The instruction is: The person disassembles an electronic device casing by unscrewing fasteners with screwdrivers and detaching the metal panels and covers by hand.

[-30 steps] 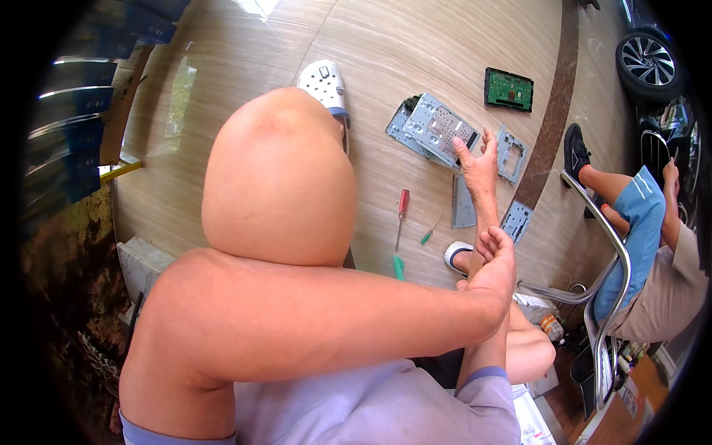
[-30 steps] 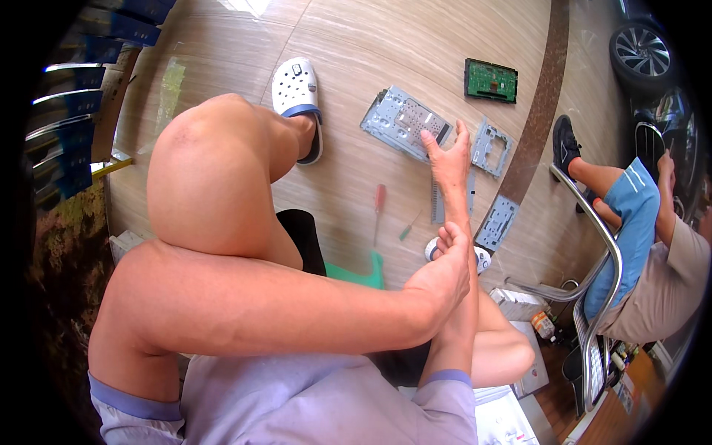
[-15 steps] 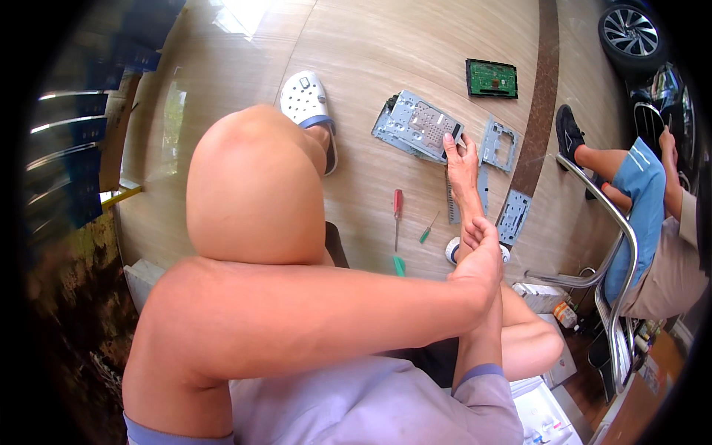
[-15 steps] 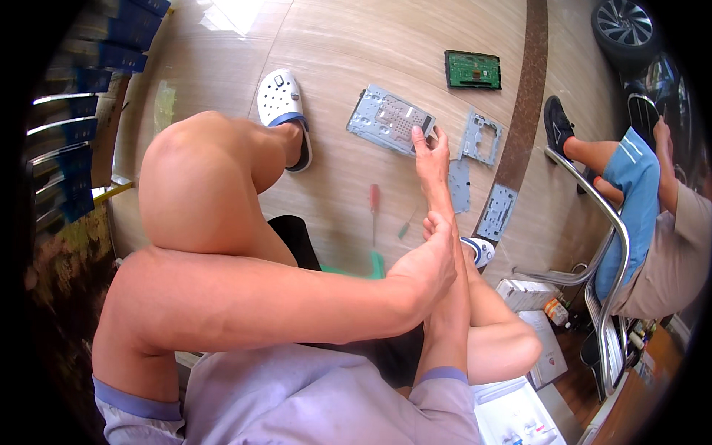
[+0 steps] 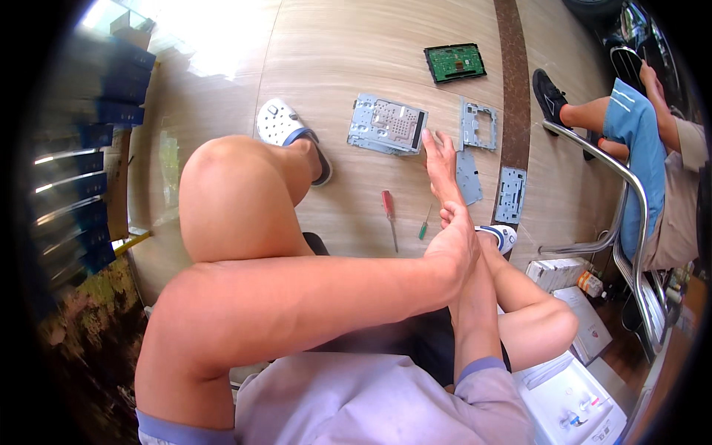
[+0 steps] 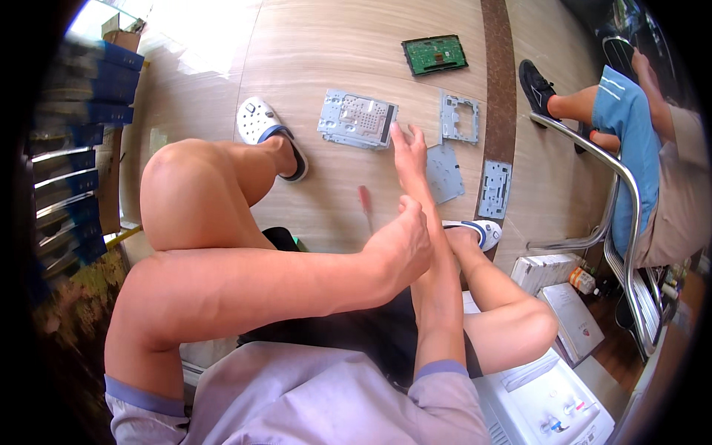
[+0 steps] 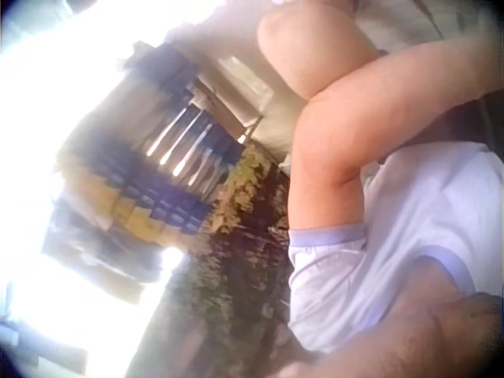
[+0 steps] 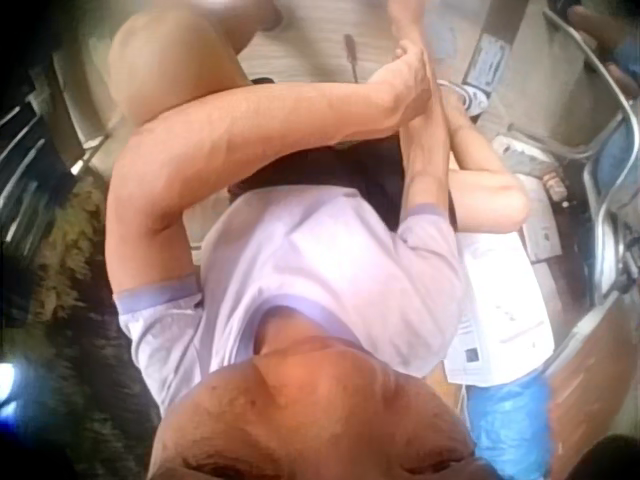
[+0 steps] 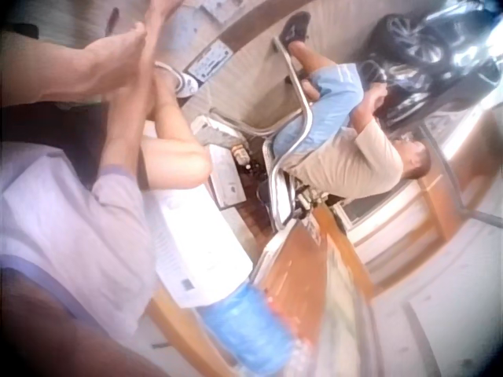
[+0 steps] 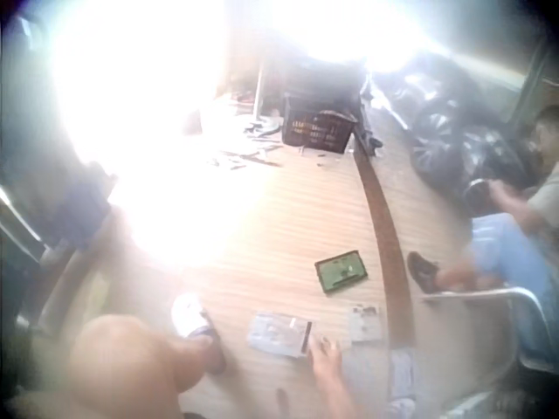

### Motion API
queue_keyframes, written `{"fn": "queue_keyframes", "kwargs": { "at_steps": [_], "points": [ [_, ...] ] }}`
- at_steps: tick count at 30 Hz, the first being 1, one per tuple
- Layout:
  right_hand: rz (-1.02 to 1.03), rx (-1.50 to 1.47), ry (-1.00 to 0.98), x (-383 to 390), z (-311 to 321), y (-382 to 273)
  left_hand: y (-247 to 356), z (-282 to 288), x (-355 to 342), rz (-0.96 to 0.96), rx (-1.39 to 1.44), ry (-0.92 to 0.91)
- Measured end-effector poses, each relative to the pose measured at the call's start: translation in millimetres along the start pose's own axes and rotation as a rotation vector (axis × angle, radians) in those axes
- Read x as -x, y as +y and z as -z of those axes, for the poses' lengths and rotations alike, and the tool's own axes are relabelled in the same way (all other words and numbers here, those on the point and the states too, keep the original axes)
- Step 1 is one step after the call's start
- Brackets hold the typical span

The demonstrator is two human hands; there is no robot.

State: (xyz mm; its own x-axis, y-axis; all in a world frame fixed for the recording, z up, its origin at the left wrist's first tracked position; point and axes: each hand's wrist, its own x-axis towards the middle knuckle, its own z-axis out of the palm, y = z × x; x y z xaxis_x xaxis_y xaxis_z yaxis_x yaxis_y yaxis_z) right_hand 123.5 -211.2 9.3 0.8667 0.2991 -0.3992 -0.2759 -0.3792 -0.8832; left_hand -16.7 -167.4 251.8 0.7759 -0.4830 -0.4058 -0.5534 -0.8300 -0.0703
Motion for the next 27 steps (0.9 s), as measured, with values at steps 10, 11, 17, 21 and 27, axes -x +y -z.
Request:
{"fn": "queue_keyframes", "kwargs": {
  "at_steps": [10, 11, 17, 21, 27],
  "points": [
    [-0.413, 0.034, 0.037, 28.4, 76.2, 82.4, -8.9, -4.3, 4.8, -0.170, 0.056, -0.203],
    [-0.414, 0.168, -0.084, 27.5, 83.9, 95.7, -6.0, -4.4, 4.6, -0.193, 0.034, -0.215],
    [-0.114, 0.829, -0.383, 46.0, 73.2, 147.4, 22.7, -7.5, 13.1, -0.243, 0.067, -0.208],
    [-0.234, 0.659, -0.269, 63.6, 85.9, 169.8, 21.6, -0.6, 14.7, -0.311, 0.061, -0.187],
    [-0.182, 0.667, 0.230, 57.8, 117.4, 192.0, 13.0, 11.3, 2.2, -0.299, 0.003, -0.158]
  ]
}}
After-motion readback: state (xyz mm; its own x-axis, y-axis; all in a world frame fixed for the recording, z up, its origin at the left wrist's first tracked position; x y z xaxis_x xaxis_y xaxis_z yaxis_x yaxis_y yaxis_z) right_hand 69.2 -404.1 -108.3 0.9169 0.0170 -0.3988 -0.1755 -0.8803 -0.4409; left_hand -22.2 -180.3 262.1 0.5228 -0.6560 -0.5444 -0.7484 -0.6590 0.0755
